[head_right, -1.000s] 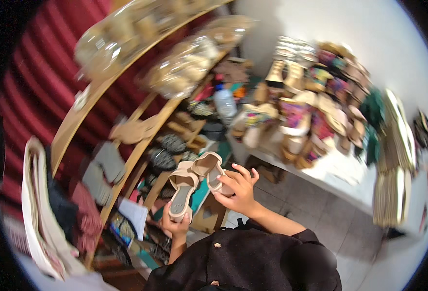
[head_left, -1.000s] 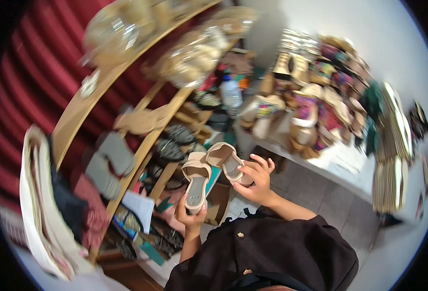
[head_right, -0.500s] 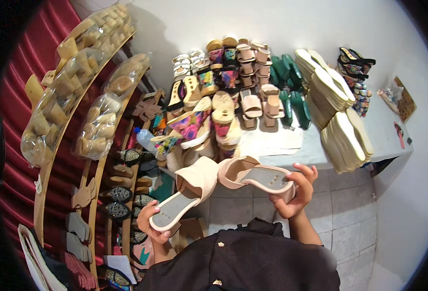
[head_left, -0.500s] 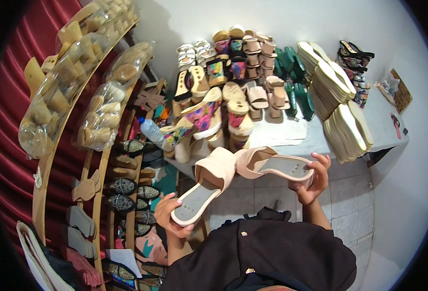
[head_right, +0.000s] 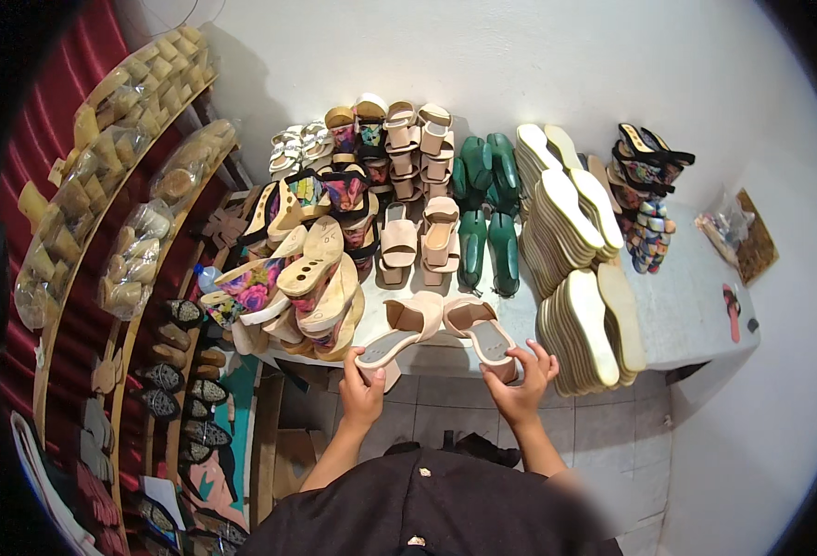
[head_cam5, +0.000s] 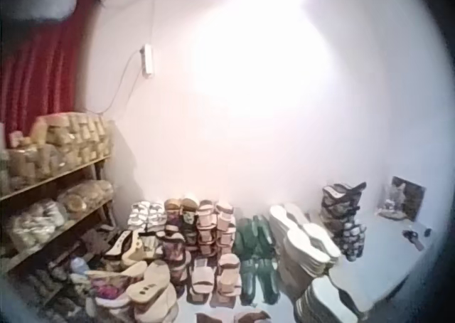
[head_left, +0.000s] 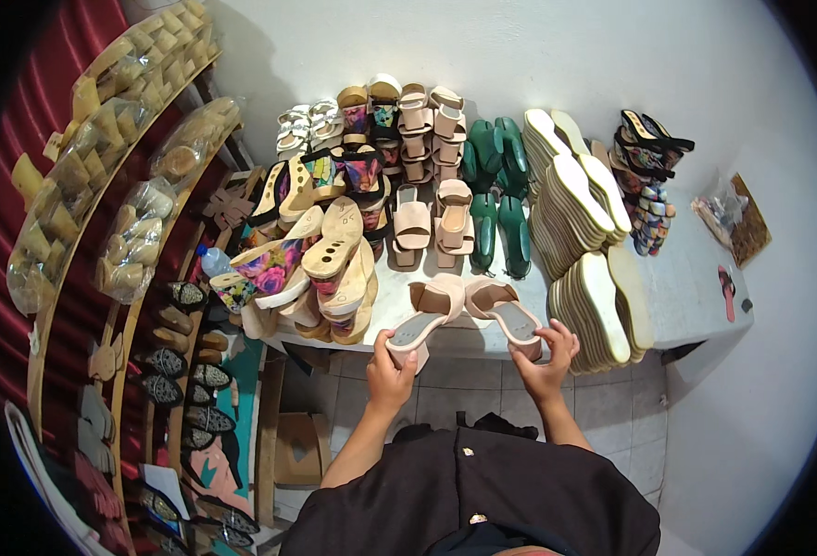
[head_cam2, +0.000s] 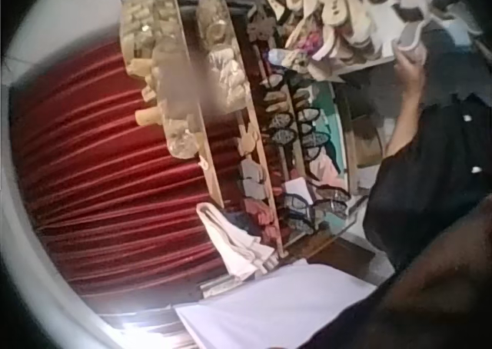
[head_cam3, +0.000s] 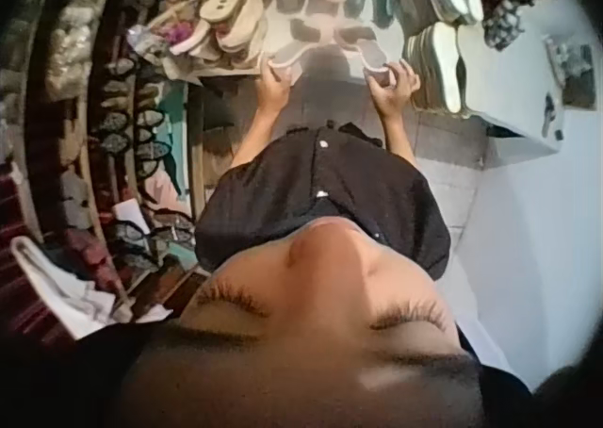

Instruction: Sort and arrange various styles of footwear components and finished shoes on a workbench and shelves.

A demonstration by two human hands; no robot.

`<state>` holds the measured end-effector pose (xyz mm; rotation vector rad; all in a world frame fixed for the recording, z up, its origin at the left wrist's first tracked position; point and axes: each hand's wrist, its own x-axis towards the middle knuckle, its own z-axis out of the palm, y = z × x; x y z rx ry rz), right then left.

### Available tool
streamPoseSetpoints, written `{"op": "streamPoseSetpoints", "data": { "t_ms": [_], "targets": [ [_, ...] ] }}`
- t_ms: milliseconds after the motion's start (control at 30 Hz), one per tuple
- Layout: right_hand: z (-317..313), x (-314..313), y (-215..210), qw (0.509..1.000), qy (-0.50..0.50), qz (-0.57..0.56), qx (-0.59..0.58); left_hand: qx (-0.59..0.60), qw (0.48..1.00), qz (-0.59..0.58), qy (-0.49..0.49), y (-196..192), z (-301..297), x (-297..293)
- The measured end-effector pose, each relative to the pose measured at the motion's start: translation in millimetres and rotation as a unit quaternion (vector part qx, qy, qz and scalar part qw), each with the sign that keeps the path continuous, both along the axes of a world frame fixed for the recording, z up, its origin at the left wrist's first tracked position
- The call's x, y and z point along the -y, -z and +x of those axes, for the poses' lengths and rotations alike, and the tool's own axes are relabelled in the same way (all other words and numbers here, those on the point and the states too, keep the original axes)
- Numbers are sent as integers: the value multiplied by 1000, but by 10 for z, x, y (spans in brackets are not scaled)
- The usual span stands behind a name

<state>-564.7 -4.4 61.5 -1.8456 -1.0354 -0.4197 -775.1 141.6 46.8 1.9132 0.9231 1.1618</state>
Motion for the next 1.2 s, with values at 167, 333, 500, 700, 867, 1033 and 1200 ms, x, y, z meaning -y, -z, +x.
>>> {"op": "streamPoseSetpoints", "data": {
  "t_ms": [167,333,500,700,867,1033,1200],
  "targets": [
    [281,-201,326,999,-28,16,-26,23,999,39,10,598,423,-136],
    [400,-355,549,999,-31,-9,-20,-8,1000,-6,-29,1236,675,-259],
    [562,-355,751,998,-41,-46,-22,-82,995,25,-58,1379,902,-116],
    [587,-328,1100,995,-57,-75,-42,-176,984,-29,-13,1521,788,-153],
    [628,-264,1367,992,-34,-92,-80,-181,982,50,11,1232,780,-310],
    [758,-162,1491,976,-46,-186,-102,-160,980,113,29,828,1146,-995],
    [655,-306,1218,964,-63,-230,-120,-310,942,87,98,573,1342,-1392]
  ]
}}
